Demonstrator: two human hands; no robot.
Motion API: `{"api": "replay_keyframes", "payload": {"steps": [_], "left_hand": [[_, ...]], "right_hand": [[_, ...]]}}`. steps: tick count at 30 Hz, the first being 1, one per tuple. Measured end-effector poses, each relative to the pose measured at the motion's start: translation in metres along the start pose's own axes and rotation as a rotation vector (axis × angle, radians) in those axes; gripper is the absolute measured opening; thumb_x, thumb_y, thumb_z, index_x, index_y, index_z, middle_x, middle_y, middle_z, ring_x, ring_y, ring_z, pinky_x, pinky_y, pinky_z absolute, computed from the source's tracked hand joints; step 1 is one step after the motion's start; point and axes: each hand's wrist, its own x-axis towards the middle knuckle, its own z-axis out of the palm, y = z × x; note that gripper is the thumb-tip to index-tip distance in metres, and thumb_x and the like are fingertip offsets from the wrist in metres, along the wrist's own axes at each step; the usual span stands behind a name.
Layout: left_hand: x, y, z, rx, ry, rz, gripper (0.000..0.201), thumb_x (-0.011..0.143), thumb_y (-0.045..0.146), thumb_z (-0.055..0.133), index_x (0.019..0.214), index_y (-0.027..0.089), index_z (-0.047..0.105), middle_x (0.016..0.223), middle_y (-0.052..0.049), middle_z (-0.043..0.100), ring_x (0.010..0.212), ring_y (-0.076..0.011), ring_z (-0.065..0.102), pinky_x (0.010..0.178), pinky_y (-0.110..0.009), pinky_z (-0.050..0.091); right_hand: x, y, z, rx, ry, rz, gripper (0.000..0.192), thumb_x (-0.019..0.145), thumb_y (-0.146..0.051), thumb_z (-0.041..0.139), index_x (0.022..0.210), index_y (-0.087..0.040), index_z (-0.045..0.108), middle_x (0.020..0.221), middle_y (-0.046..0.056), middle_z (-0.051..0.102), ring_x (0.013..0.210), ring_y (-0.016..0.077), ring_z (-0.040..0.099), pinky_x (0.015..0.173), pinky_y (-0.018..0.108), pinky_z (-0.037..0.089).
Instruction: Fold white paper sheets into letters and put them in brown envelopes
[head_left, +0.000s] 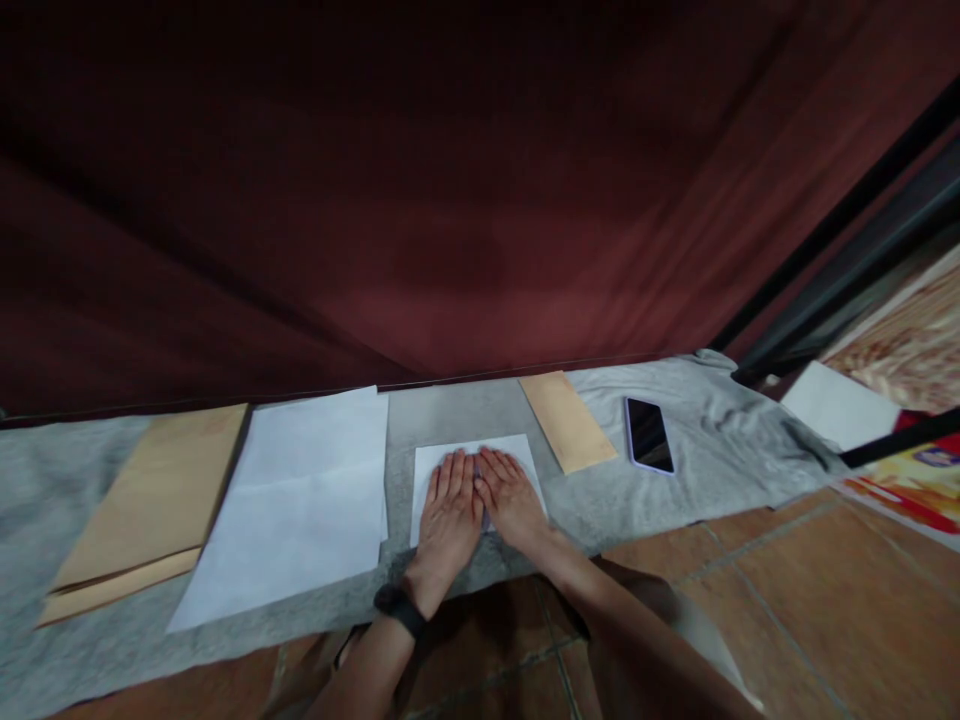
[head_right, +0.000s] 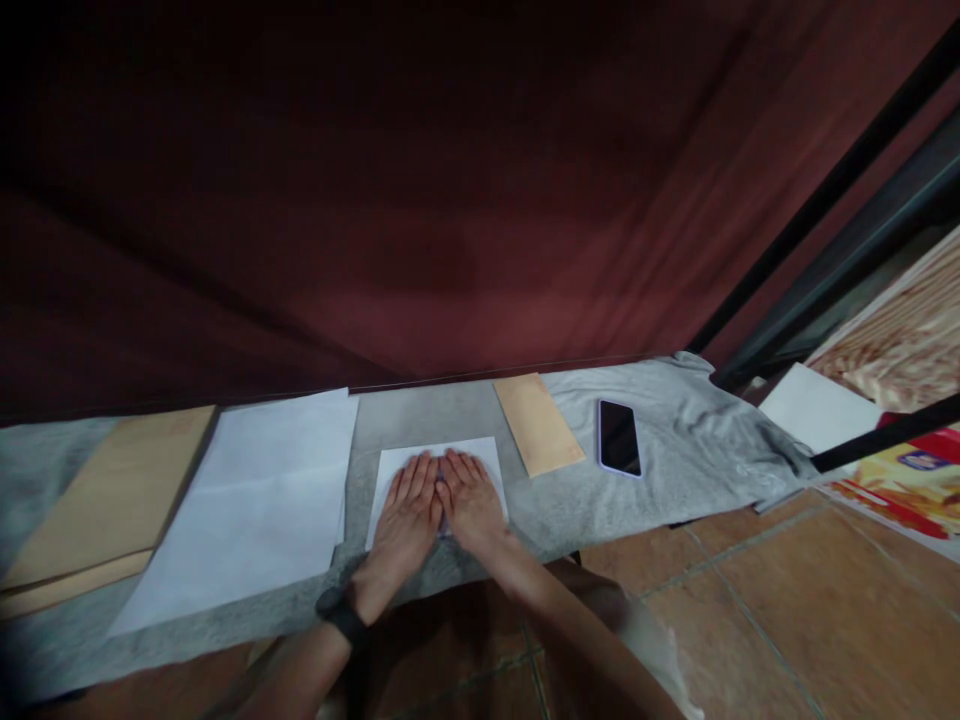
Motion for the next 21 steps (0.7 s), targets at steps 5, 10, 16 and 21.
{"api": "replay_keyframes", "payload": {"steps": [5, 10, 16, 21], "left_hand": [[0.002, -0.003, 0.000, 0.050, -0.029, 0.022, 0.057, 0.097, 0.020, 0.031, 0.153, 0.010, 0.039, 0.160, -0.013, 0.040, 0.151, -0.0258, 0.032, 0.124, -0.048, 0.027], [0.002, -0.005, -0.002, 0.071, -0.045, -0.063, 0.056, 0.099, 0.025, 0.031, 0.153, 0.012, 0.039, 0.160, -0.013, 0.039, 0.151, -0.0252, 0.031, 0.124, -0.048, 0.026], [0.003, -0.008, -0.003, 0.090, -0.022, -0.109, 0.056, 0.099, 0.027, 0.031, 0.153, 0.014, 0.040, 0.159, -0.012, 0.042, 0.150, -0.0254, 0.033, 0.123, -0.048, 0.026], [0.009, -0.003, -0.009, 0.070, -0.027, -0.119, 0.056, 0.098, 0.026, 0.033, 0.152, 0.014, 0.042, 0.158, -0.013, 0.043, 0.148, -0.0288, 0.037, 0.120, -0.050, 0.031]], "right_hand": [[-0.002, 0.005, 0.003, -0.087, -0.008, 0.006, 0.048, 0.107, -0.032, 0.036, 0.152, -0.019, 0.045, 0.160, 0.006, 0.040, 0.148, 0.0241, 0.036, 0.123, 0.047, 0.028], [-0.003, 0.008, 0.004, -0.133, -0.001, 0.025, 0.050, 0.106, -0.036, 0.039, 0.154, -0.020, 0.042, 0.161, 0.008, 0.036, 0.149, 0.0247, 0.034, 0.122, 0.047, 0.029], [-0.006, 0.017, 0.004, -0.163, 0.044, 0.078, 0.054, 0.106, -0.036, 0.039, 0.156, -0.017, 0.038, 0.160, 0.011, 0.037, 0.149, 0.0245, 0.035, 0.121, 0.047, 0.030], [-0.008, 0.022, 0.003, -0.168, 0.055, 0.101, 0.053, 0.106, -0.036, 0.038, 0.155, -0.014, 0.039, 0.159, 0.011, 0.039, 0.149, 0.0247, 0.035, 0.122, 0.045, 0.029]]}}
